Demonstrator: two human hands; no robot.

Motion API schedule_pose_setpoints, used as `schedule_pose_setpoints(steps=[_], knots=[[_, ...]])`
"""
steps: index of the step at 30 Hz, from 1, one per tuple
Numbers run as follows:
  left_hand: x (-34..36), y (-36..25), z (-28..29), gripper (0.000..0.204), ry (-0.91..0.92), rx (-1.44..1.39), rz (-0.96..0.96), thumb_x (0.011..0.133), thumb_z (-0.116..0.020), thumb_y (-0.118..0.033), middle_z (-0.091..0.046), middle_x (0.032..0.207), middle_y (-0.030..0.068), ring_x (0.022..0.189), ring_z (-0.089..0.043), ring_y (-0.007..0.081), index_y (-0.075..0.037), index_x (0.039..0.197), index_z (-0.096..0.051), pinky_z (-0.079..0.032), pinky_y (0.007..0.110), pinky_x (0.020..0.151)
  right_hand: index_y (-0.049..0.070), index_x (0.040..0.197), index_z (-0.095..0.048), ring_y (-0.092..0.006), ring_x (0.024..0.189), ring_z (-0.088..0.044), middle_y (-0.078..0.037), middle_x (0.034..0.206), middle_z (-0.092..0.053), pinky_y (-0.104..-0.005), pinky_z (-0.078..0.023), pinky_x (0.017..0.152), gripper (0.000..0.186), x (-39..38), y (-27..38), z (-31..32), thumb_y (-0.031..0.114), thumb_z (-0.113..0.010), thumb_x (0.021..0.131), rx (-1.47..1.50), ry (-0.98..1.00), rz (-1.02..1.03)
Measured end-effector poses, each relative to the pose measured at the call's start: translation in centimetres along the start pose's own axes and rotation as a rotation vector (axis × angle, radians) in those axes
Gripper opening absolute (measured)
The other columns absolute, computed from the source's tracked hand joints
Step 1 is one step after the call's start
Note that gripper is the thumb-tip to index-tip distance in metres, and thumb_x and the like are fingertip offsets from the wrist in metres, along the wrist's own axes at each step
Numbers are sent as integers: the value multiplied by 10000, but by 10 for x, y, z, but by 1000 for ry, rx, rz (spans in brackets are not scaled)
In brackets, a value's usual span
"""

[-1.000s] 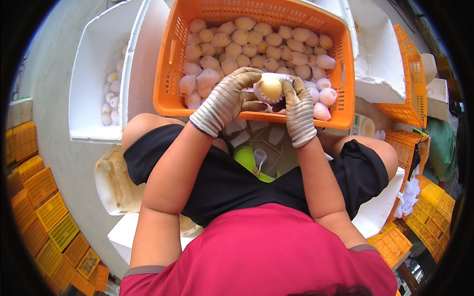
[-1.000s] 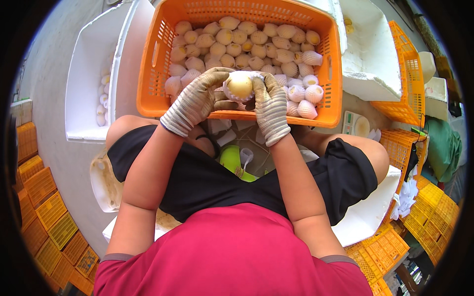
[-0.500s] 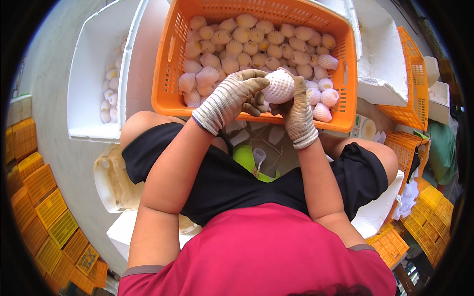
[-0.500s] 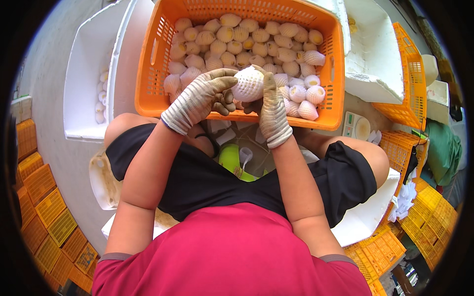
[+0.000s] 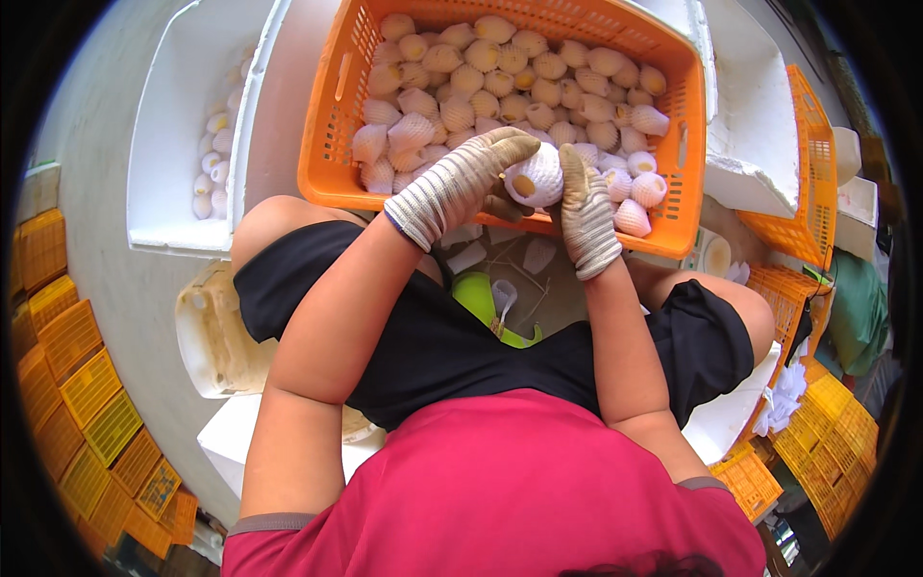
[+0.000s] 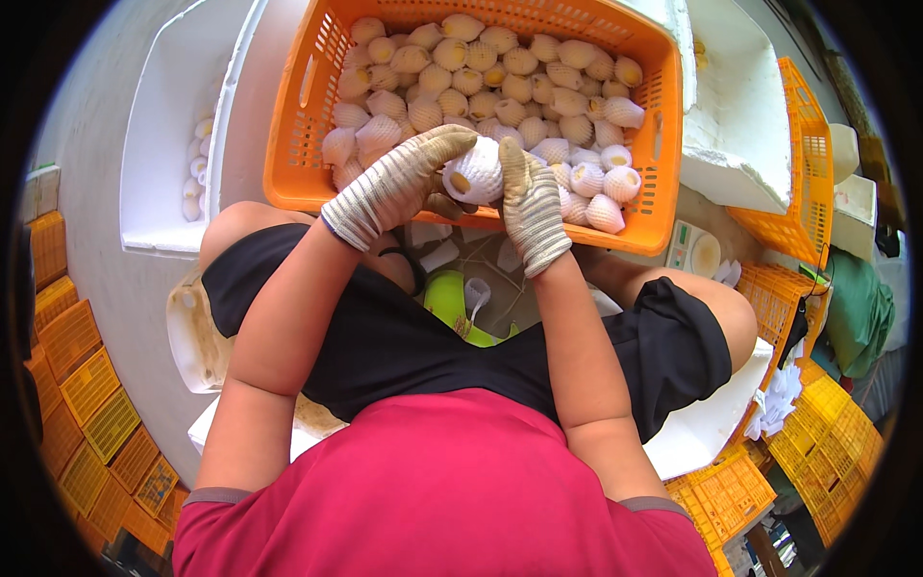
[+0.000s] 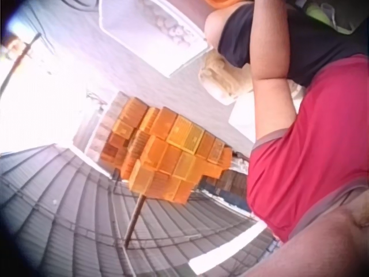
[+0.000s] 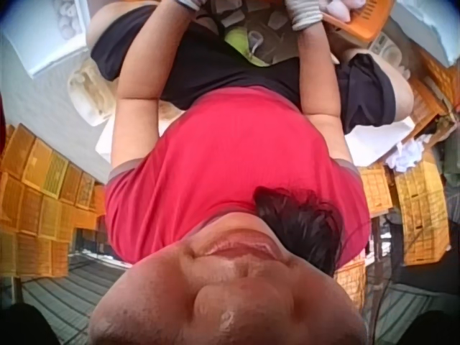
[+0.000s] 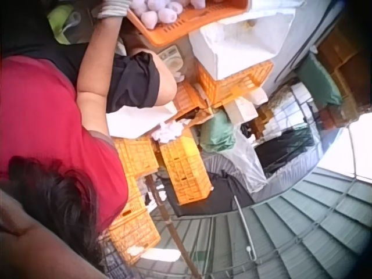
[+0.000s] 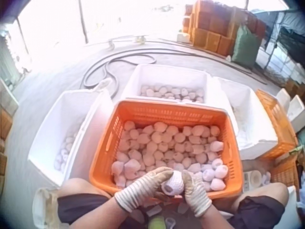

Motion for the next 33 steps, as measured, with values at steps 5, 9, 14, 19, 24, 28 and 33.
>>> schedule_pose_setpoints(steps=[5, 9, 14, 19, 24, 28, 33], knots=[[3, 11, -1, 424, 6, -101, 19, 971, -526, -456, -687, 924, 63, 717, -665, 192, -75, 1136, -616, -552, 299, 558, -9, 871, -658, -62, 700, -474, -3, 740, -615, -257, -448, 625, 298, 6, 3, 10, 275, -662, 960, -265, -88, 188], [13, 15, 10, 455, 66, -158, -44, 988, -498, -486, -683, 858, 70, 629, -647, 176, -58, 1068, -628, -509, 297, 465, -5, 841, -647, -68, 675, -444, -2, 711, -593, -267, -431, 608, 345, 6, 16, -10, 319, -659, 959, -217, -89, 150], [19, 18, 13, 421, -85, -121, -122, 1008, -490, -433, -676, 892, 45, 711, -647, 136, -44, 1067, -637, -500, 259, 492, 10, 774, -632, -64, 650, -420, 8, 665, -565, -278, -415, 567, 361, 16, 11, -15, 320, -664, 956, -248, -93, 182], [11, 5, 7, 400, -122, -95, -139, 1022, -465, -398, -672, 869, 33, 755, -637, 103, -43, 993, -647, -529, 247, 675, 26, 739, -608, -52, 634, -408, 29, 657, -555, -259, -393, 536, 387, 29, -6, -12, 343, -664, 954, -97, -39, 97], [19, 18, 17, 349, -242, -215, -292, 994, -557, -352, -671, 829, 23, 718, -635, 107, -21, 948, -657, -520, 244, 631, 94, 945, -610, -86, 717, -590, 2, 819, -633, -247, -503, 619, 373, 21, -15, -23, 465, -650, 932, 186, 65, -136], [15, -6, 11, 279, -313, 125, -349, 972, -628, -279, -635, 756, -5, 645, -562, 65, -22, 878, -682, -476, 219, 594, 84, 1185, -567, -162, 878, -670, -46, 1021, -657, -318, -577, 698, 558, -3, 36, -36, 581, -563, 932, 576, 288, -415], [36, 0, 22, 215, -526, 186, -724, 969, -633, -233, -618, 885, -1, 779, -537, 53, -30, 1040, -652, -460, 201, 664, 64, 1246, -548, -238, 891, -686, -98, 1075, -661, -369, -608, 647, 523, 31, 28, -30, 491, -578, 946, 469, 213, -547]])
Point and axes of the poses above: each hand's wrist, its own x-axis towards the middle knuckle, its own z-axis out of the back of the hand, y = z × x, the point moved 2 cm from there along x, towards the middle knuckle
